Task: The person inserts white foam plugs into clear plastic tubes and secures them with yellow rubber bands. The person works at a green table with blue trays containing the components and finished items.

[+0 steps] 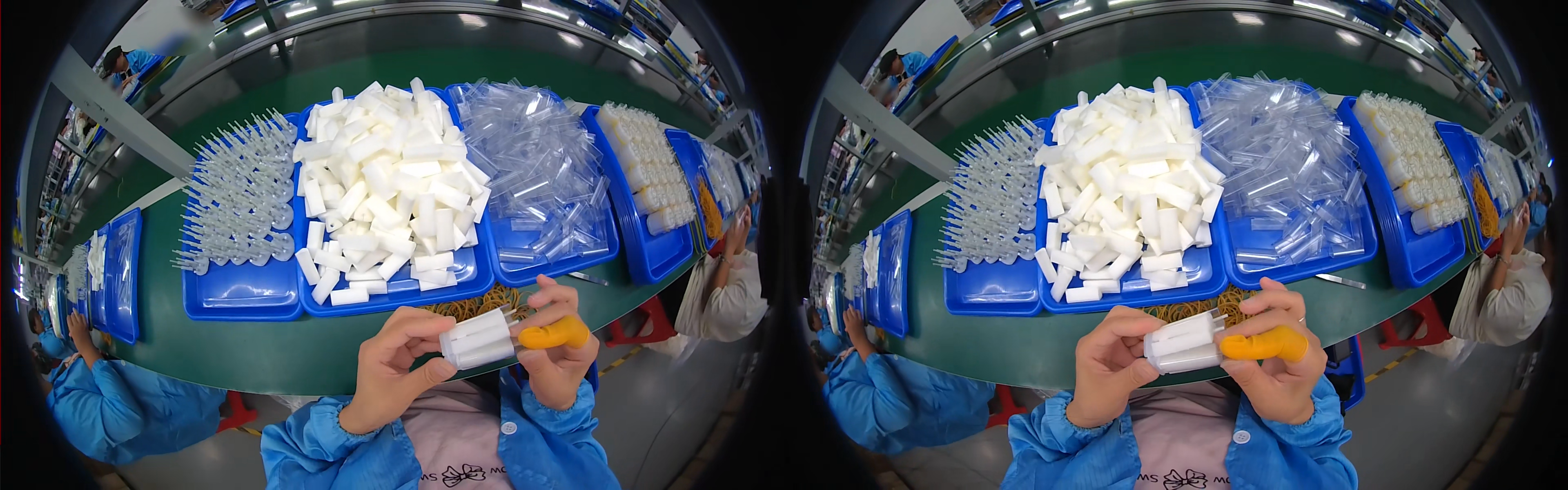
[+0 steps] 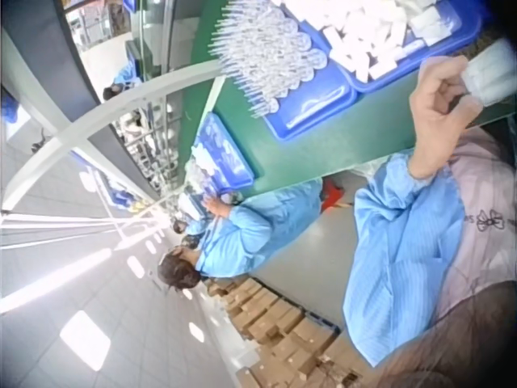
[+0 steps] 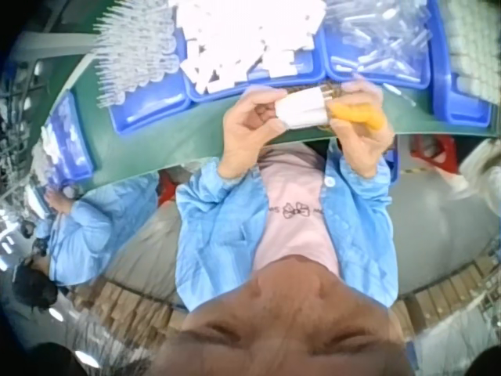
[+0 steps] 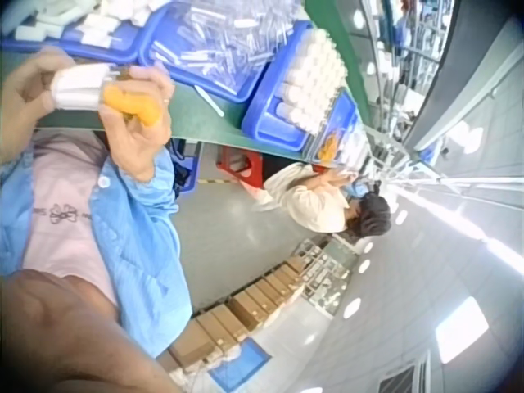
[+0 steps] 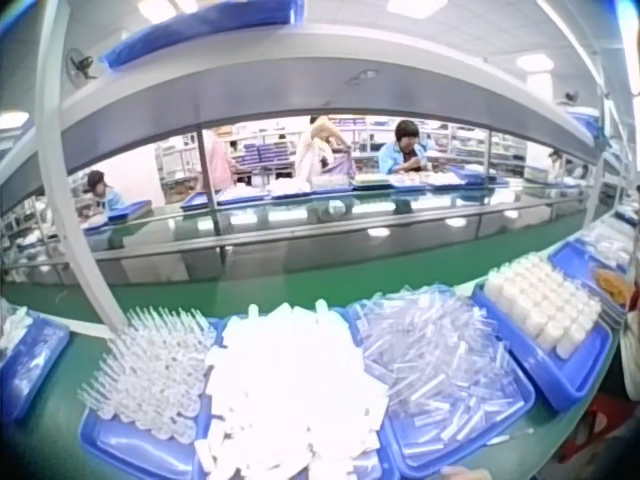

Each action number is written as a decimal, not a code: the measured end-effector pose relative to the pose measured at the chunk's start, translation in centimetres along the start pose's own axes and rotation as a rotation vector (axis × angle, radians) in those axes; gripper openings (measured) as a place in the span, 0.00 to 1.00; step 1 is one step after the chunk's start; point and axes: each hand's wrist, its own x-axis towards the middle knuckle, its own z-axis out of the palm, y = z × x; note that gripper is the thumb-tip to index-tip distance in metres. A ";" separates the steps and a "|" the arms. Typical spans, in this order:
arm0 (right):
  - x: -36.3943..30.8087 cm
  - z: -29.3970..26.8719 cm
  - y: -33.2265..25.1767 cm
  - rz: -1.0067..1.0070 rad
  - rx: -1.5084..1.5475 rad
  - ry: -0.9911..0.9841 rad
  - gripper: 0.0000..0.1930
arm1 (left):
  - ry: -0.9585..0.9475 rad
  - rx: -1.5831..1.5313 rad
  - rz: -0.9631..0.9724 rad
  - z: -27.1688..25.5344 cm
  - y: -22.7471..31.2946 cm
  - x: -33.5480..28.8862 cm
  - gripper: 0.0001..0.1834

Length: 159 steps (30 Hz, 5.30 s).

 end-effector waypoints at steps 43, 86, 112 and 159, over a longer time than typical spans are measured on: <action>2.9 -0.3 1.1 0.268 0.584 0.112 0.19 | 0.117 0.327 0.257 -0.5 -0.3 -0.4 0.23; 2.5 -1.5 0.2 0.113 0.521 -0.134 0.17 | -0.145 0.944 0.450 0.9 1.0 -0.1 0.30; 2.1 -1.7 0.9 -0.095 0.328 -0.278 0.07 | -0.255 -0.246 -0.386 1.1 0.5 0.5 0.37; 4.8 -0.5 -1.5 0.016 0.042 -0.629 0.14 | -0.177 0.103 -0.351 1.9 0.7 -1.2 0.32</action>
